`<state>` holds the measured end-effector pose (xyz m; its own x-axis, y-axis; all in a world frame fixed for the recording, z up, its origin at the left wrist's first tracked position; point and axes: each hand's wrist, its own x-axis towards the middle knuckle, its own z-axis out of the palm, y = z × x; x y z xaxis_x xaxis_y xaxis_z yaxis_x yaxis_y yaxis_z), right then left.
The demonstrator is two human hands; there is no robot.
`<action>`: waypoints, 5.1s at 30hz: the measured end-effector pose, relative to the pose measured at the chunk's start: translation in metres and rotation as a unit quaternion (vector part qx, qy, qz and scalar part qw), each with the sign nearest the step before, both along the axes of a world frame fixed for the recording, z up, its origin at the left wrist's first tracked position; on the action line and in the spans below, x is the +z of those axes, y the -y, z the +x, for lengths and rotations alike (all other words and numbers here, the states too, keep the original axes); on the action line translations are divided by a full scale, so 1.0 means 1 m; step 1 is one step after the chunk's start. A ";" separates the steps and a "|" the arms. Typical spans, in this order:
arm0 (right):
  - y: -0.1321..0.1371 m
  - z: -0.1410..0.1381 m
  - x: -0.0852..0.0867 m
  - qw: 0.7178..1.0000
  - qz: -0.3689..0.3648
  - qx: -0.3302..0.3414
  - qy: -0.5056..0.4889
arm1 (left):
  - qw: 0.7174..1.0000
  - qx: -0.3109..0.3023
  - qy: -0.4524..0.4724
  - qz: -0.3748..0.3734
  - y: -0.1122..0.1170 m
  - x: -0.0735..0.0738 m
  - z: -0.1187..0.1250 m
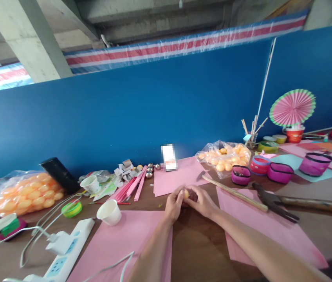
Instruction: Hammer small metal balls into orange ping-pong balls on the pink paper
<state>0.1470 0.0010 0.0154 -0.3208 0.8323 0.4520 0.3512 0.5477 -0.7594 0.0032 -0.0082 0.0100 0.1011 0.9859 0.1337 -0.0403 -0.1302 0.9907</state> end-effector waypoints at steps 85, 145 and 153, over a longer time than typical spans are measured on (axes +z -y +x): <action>-0.013 0.008 -0.006 0.952 0.102 -0.106 0.270 | 0.975 0.162 0.148 0.019 -0.008 0.000 -0.004; -0.011 0.006 0.000 0.998 0.016 -0.055 -0.002 | 0.994 0.102 0.003 0.049 -0.012 -0.013 -0.008; -0.010 0.005 0.001 0.998 -0.004 -0.055 -0.028 | 0.993 0.104 0.003 0.050 -0.013 -0.015 -0.007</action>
<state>0.1517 0.0110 0.0168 -0.2025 0.8644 0.4602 0.3654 0.5027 -0.7835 -0.0043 0.0051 -0.0047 -0.1050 0.9672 0.2314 -0.0086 -0.2336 0.9723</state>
